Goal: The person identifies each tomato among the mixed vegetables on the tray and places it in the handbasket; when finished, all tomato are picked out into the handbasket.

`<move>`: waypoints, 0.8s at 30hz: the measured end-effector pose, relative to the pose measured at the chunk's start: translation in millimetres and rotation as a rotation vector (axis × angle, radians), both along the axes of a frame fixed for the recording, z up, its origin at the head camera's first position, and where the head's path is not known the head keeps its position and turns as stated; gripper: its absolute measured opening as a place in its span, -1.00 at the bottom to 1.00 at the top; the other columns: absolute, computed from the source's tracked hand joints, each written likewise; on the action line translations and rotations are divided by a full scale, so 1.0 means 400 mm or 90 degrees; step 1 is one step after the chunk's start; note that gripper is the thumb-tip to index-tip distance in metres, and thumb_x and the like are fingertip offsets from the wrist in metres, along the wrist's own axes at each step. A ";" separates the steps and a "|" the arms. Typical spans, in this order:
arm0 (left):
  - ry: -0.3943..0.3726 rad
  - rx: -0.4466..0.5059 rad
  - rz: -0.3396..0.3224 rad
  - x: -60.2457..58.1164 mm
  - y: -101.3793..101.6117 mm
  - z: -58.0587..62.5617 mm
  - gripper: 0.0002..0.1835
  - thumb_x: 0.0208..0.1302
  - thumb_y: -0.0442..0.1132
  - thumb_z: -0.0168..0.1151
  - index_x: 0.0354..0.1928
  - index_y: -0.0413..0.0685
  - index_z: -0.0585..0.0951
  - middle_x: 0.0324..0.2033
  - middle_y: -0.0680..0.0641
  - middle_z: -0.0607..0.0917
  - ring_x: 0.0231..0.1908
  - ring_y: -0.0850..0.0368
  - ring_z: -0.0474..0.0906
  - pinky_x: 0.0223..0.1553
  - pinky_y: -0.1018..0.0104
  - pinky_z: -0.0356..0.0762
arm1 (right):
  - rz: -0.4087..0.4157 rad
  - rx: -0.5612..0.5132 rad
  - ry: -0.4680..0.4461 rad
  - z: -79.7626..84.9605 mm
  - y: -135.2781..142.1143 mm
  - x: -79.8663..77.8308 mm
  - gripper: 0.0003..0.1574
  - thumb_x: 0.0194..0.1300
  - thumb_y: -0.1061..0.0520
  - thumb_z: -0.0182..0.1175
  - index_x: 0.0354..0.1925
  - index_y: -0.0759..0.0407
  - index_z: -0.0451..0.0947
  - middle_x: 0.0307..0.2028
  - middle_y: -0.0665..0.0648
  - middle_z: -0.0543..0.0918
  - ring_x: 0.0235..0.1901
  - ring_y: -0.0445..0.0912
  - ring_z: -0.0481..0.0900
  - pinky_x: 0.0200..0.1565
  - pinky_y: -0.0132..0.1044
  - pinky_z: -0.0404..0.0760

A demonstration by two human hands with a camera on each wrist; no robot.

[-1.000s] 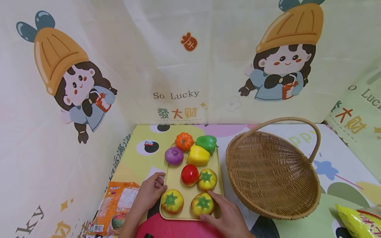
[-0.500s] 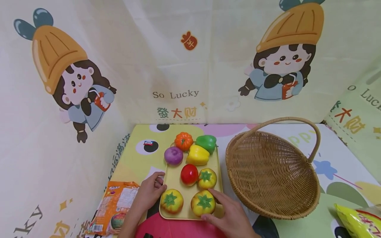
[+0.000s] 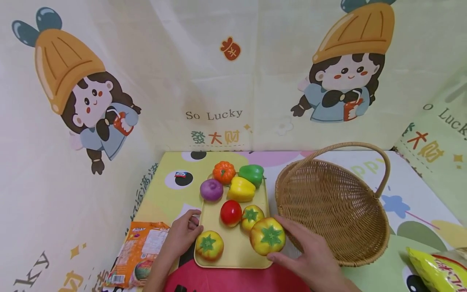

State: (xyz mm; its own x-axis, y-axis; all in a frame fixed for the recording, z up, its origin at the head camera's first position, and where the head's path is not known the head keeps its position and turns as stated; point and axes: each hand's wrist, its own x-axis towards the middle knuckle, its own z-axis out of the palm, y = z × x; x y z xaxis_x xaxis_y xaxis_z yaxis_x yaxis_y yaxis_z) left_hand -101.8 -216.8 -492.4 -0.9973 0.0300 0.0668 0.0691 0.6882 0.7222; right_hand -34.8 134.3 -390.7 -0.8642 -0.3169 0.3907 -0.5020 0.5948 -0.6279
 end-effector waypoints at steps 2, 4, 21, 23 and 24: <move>-0.002 0.002 -0.001 0.000 -0.002 0.001 -0.59 0.13 -0.36 0.43 0.05 -0.09 0.59 -0.40 0.11 0.57 -0.44 0.31 0.54 -0.31 0.32 0.55 | -0.008 0.018 0.030 0.028 0.031 -0.013 -0.02 -0.07 -0.19 0.55 0.31 -0.04 0.46 0.14 -0.12 0.57 0.00 -0.17 0.60 -0.11 -0.21 0.64; -0.006 0.004 0.000 -0.001 -0.003 0.002 -0.59 0.13 -0.36 0.43 0.05 -0.09 0.59 -0.40 0.11 0.56 -0.44 0.31 0.54 -0.31 0.32 0.55 | -0.007 0.041 0.046 0.058 0.066 -0.031 -0.01 -0.09 -0.14 0.58 0.31 -0.04 0.46 0.13 -0.12 0.58 -0.03 -0.17 0.60 -0.14 -0.21 0.65; -0.009 0.018 0.001 0.001 -0.004 -0.003 -0.59 0.14 -0.35 0.43 0.05 -0.07 0.59 -0.40 0.12 0.56 -0.44 0.30 0.53 -0.30 0.32 0.55 | 0.173 0.133 -0.007 0.168 0.300 -0.215 -0.04 -0.05 0.00 0.57 0.33 -0.08 0.44 0.10 -0.11 0.59 -0.02 -0.24 0.56 -0.12 -0.36 0.60; -0.008 0.017 0.003 0.001 -0.005 -0.001 -0.59 0.14 -0.35 0.43 0.05 -0.07 0.59 -0.40 0.12 0.56 -0.44 0.30 0.53 -0.29 0.32 0.55 | 0.189 0.146 -0.018 0.164 0.310 -0.237 -0.06 -0.04 -0.03 0.57 0.32 -0.07 0.46 0.10 -0.12 0.60 -0.02 -0.24 0.55 -0.14 -0.30 0.62; -0.008 0.017 0.004 0.001 -0.004 0.000 -0.59 0.14 -0.35 0.43 0.05 -0.07 0.59 -0.40 0.12 0.56 -0.44 0.31 0.54 -0.29 0.32 0.55 | 0.197 0.147 -0.030 0.160 0.314 -0.249 -0.08 -0.03 -0.03 0.56 0.31 -0.06 0.46 0.09 -0.11 0.60 -0.03 -0.23 0.55 -0.15 -0.28 0.63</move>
